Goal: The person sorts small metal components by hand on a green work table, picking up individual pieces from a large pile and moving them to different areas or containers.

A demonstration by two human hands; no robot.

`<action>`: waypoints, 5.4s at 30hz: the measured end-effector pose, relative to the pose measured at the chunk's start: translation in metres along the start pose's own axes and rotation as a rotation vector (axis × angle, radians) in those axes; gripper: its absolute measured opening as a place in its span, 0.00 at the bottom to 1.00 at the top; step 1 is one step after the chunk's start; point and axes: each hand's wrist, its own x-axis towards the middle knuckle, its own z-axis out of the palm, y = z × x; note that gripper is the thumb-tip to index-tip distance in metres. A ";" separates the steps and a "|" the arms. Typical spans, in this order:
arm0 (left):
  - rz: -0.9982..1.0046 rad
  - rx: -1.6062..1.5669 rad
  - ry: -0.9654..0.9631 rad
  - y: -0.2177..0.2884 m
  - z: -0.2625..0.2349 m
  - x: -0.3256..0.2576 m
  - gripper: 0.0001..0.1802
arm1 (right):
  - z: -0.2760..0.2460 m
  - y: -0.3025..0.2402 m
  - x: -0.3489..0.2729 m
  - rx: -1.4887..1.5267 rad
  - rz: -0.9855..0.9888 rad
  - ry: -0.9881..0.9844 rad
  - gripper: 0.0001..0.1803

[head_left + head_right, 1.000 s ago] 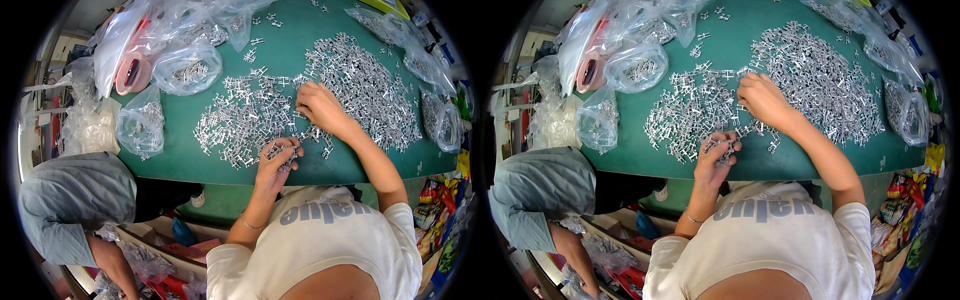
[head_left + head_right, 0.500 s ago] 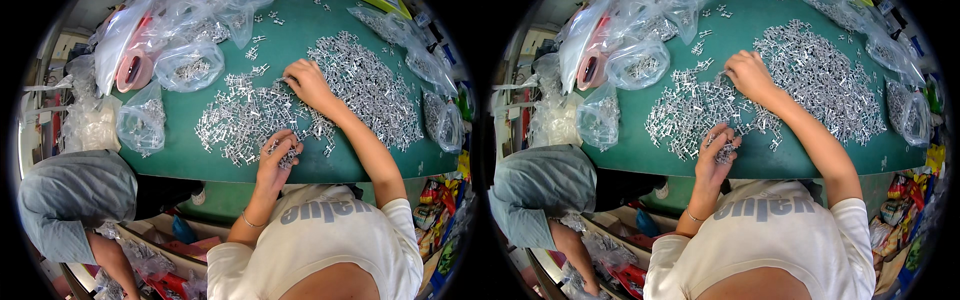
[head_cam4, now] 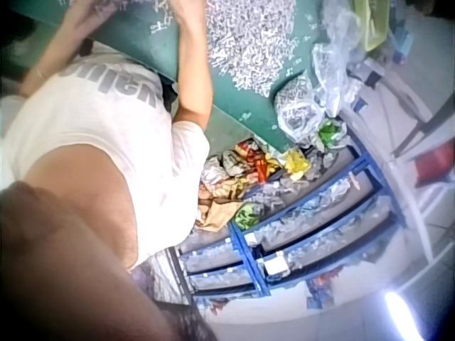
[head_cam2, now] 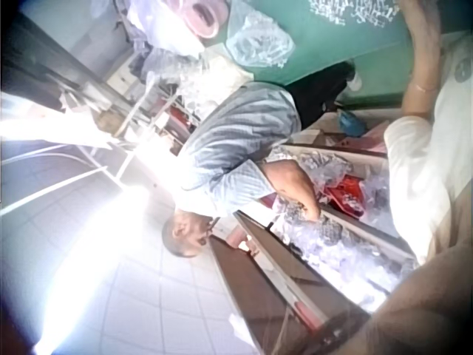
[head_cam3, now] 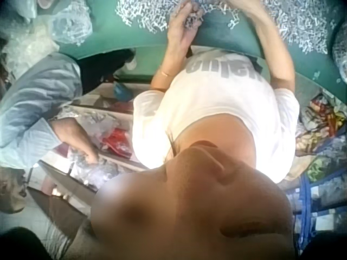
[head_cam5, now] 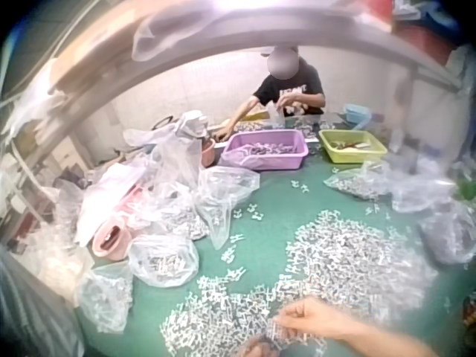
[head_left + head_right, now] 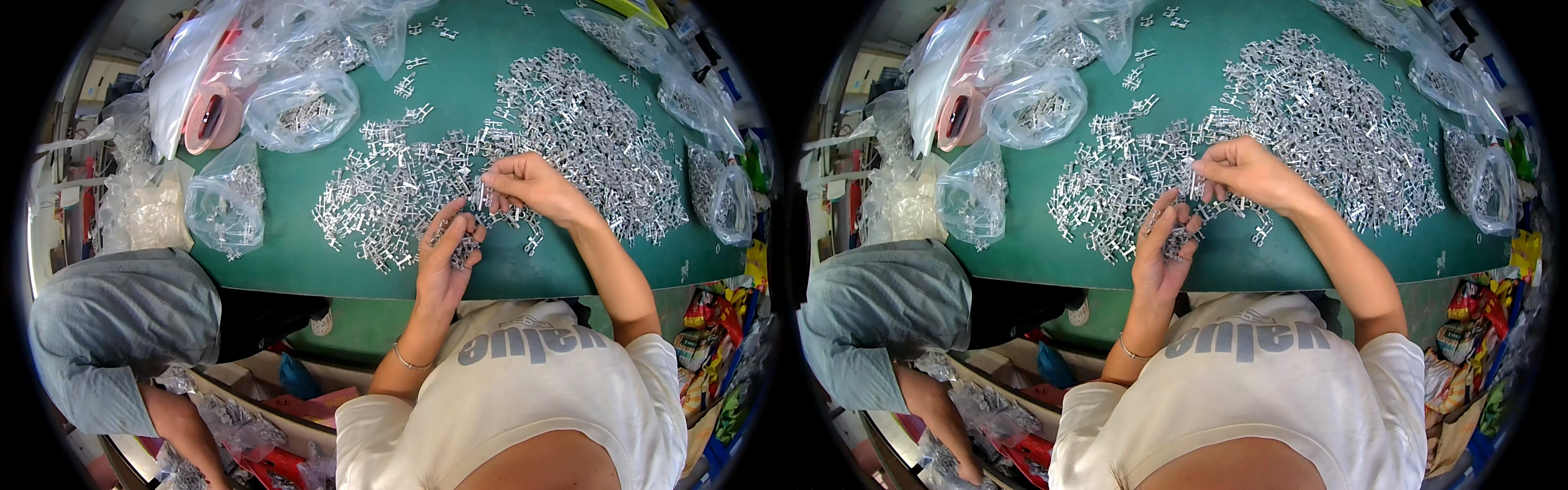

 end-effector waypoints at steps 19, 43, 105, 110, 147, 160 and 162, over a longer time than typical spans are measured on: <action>0.143 0.440 0.246 0.009 0.001 -0.005 0.07 | -0.002 0.008 0.055 -1.052 -0.496 0.269 0.10; 0.528 0.362 0.442 0.164 -0.008 0.102 0.07 | 0.013 0.015 0.012 0.194 -0.089 0.105 0.14; 1.096 1.248 0.027 0.000 0.021 -0.013 0.11 | 0.033 0.021 -0.049 0.925 -0.102 -0.067 0.12; 1.059 1.254 -0.020 -0.005 0.020 -0.012 0.13 | 0.035 0.025 -0.049 1.021 0.011 -0.048 0.12; -0.157 -0.167 -0.041 0.008 -0.038 -0.030 0.09 | 0.044 0.033 -0.003 -1.093 -0.530 0.251 0.10; -0.053 -0.133 -0.076 0.011 -0.046 -0.033 0.22 | 0.065 0.022 0.022 -1.022 -0.571 0.197 0.08; -0.055 -0.186 -0.062 0.010 -0.044 -0.036 0.22 | 0.076 0.031 0.039 -1.034 -0.610 0.157 0.09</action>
